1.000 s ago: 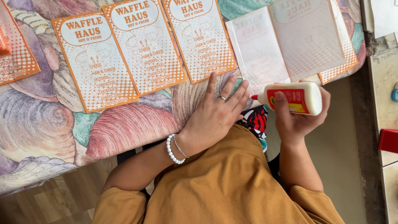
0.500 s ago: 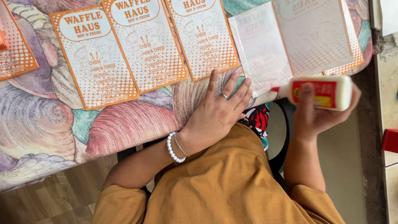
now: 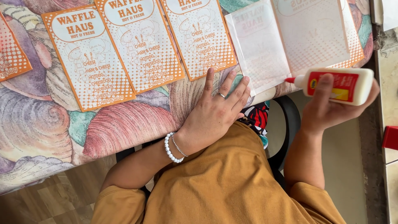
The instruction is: Applying glue to paper templates and folding them to assemble bags.
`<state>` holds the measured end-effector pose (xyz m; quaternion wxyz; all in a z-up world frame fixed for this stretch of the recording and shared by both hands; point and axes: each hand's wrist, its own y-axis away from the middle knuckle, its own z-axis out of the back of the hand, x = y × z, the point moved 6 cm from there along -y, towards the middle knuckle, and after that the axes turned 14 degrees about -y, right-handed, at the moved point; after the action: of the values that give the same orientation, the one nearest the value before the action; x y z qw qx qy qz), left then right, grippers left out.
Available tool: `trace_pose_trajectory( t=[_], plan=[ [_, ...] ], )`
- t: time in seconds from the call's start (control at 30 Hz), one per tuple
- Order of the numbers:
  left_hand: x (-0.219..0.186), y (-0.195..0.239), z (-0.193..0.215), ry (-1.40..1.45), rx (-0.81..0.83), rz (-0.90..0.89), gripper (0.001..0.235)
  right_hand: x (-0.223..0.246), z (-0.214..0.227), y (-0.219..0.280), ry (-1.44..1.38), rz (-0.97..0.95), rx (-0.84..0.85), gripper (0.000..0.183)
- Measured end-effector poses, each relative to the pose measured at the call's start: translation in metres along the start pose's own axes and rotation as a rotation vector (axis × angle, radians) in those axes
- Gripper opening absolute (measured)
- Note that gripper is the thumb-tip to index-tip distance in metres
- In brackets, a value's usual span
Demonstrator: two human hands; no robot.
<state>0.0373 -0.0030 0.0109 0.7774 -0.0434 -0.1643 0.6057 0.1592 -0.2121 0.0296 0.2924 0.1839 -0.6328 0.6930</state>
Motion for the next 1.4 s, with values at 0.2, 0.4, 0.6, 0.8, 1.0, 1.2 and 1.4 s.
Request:
trace_pose_trajectory(
  t=[0.2,0.4,0.6,0.8,1.0,1.2,1.4],
  plan=[
    [0.0,0.0,0.0,-0.001,0.004,0.0,0.057,0.014,-0.009,0.008,-0.005,-0.008,-0.004,0.04],
    [0.0,0.0,0.0,0.001,0.01,-0.008,0.057,0.002,-0.003,0.004,-0.026,0.002,-0.025,0.039],
    [0.0,-0.001,0.0,-0.018,0.009,-0.008,0.058,0.001,-0.002,0.005,-0.077,0.007,-0.024,0.038],
    [-0.002,-0.001,-0.001,-0.003,0.002,-0.005,0.059,-0.055,0.044,0.027,-0.138,0.058,-0.129,0.063],
    [-0.001,-0.001,0.0,0.033,0.006,-0.008,0.058,0.028,-0.002,0.011,-0.124,0.035,-0.084,0.042],
    [0.0,-0.001,0.002,0.036,0.026,-0.003,0.059,0.037,-0.03,0.029,-0.073,-0.123,-0.003,0.047],
    [0.0,-0.001,0.0,0.06,0.022,-0.003,0.059,0.022,-0.023,0.024,-0.111,-0.138,-0.021,0.039]
  ],
)
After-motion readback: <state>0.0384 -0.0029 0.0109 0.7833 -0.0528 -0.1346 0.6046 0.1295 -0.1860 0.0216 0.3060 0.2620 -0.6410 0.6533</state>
